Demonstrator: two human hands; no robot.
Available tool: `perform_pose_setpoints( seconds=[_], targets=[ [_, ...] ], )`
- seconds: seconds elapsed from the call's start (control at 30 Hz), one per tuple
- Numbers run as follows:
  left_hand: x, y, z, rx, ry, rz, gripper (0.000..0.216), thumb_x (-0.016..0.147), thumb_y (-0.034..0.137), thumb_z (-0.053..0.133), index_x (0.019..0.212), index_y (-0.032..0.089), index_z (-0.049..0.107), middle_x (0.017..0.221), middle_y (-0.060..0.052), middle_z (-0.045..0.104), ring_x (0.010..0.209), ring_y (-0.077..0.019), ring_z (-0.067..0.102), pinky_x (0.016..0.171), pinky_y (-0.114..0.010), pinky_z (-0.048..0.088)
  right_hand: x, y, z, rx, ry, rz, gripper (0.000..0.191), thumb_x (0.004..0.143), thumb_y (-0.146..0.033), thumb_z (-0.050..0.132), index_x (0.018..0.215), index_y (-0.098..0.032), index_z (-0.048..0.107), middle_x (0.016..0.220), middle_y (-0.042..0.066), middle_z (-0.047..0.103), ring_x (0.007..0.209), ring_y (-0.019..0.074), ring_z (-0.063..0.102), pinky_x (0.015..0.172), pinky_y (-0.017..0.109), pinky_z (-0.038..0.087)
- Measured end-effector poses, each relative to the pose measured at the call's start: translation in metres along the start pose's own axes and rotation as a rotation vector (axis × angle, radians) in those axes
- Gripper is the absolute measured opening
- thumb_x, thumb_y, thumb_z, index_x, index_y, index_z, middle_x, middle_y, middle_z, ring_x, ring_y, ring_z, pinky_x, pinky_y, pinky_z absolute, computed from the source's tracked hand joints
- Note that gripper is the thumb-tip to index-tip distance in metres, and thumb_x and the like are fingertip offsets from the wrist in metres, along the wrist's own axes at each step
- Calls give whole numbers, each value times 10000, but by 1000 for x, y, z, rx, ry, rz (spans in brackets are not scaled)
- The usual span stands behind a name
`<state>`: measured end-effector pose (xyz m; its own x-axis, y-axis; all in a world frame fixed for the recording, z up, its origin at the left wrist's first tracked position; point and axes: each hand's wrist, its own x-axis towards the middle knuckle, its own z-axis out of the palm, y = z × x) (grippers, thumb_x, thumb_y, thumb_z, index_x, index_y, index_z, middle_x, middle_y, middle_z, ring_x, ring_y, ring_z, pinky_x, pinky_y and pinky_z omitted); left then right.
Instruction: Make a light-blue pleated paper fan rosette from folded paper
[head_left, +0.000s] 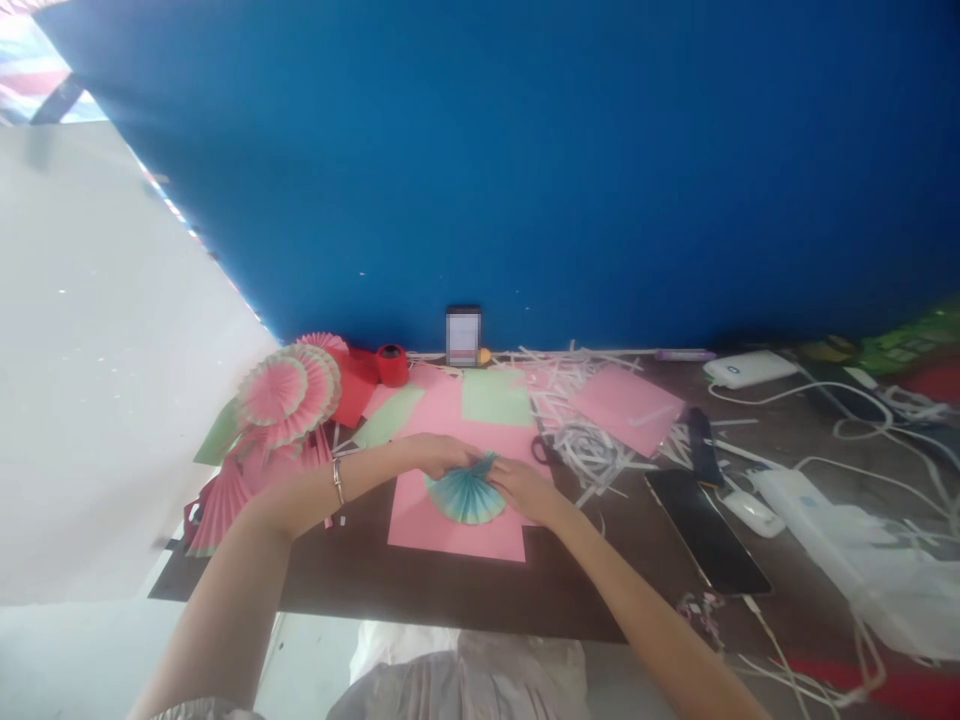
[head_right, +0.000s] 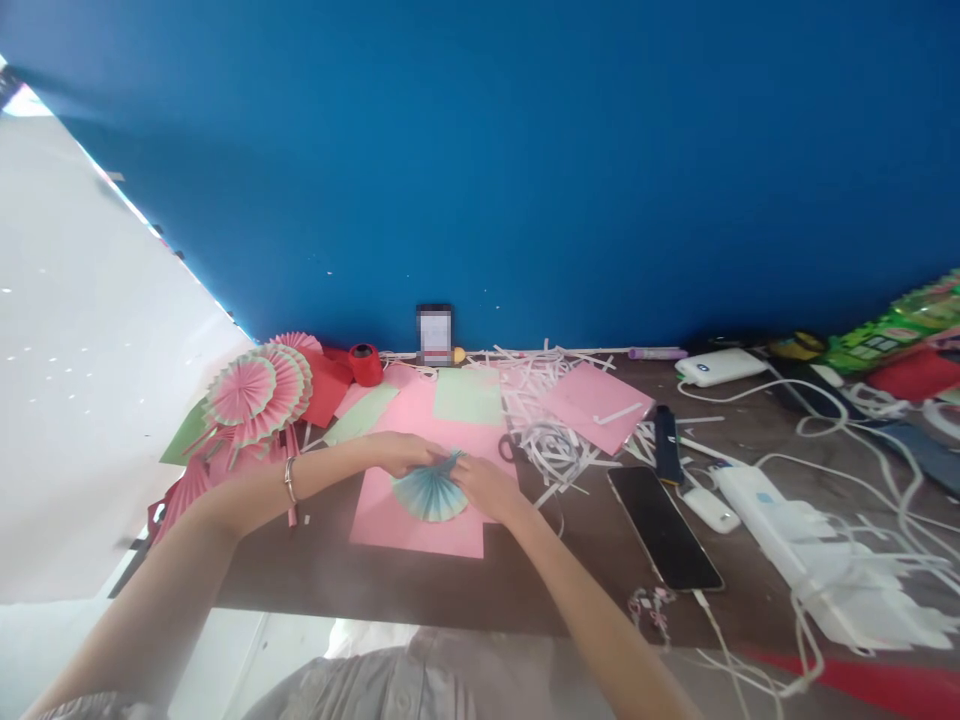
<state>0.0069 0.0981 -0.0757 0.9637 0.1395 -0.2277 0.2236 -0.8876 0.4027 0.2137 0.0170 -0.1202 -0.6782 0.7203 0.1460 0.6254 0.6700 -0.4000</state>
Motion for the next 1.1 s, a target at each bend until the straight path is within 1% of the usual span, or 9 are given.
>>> perform_pose_setpoints(
  seconds=[0.13,0.23,0.43,0.6,0.67,0.77,0.83,0.93,1.1],
  targets=[
    [2,1,-1,110,-53,12,320,625,2,510,883,181,567,918,-65,594,703,-179,577,555,-252,438,0,1,1,-11,0,-5,280,884,-173,365,925,-203,640,964,74,639,977,184,571,856,352,463],
    [2,-1,1,158,-48,26,292,622,-12,494,835,175,563,883,-58,586,678,-171,561,564,-255,429,0,2,4,-23,12,-9,283,884,-174,364,902,-198,645,942,79,644,978,189,570,860,357,460],
    [-2,-6,15,152,97,19,284,689,-28,449,825,172,598,900,-46,606,789,-177,563,671,-260,432,-2,3,8,-53,29,22,272,876,-172,370,932,-190,636,954,84,644,933,187,585,825,352,468],
    [-3,-5,24,99,198,-28,216,769,56,459,856,166,624,927,-48,624,815,-168,555,689,-252,424,0,0,7,-73,13,40,278,877,-184,359,957,-191,625,990,84,634,978,193,562,828,352,453],
    [-3,-3,24,104,246,-44,190,790,101,466,846,171,633,914,-56,628,818,-173,552,693,-260,420,1,-2,6,-84,-3,93,269,876,-192,363,942,-197,624,988,78,633,975,190,558,829,344,441],
    [-4,-1,24,142,279,-50,179,806,129,464,782,166,637,840,-74,630,792,-173,550,698,-275,411,1,-6,5,-109,-10,202,263,877,-199,362,908,-191,623,963,77,636,907,187,570,805,335,428],
    [-6,0,25,165,286,-45,178,811,132,461,758,160,628,785,-71,627,759,-166,549,691,-274,404,1,-9,5,-120,-2,244,269,879,-201,353,884,-185,621,940,81,638,860,190,573,782,338,422],
    [-9,1,29,165,306,-49,166,818,135,456,757,152,609,749,-55,623,725,-155,545,672,-263,395,1,-10,5,-117,8,270,262,878,-206,357,868,-187,618,918,75,638,856,194,569,771,336,415],
    [-12,2,38,144,377,-135,197,853,166,416,764,146,591,720,-41,607,682,-144,532,635,-252,385,2,-10,7,-85,22,276,245,882,-224,370,864,-202,613,900,47,636,857,170,572,770,304,418]
  ],
)
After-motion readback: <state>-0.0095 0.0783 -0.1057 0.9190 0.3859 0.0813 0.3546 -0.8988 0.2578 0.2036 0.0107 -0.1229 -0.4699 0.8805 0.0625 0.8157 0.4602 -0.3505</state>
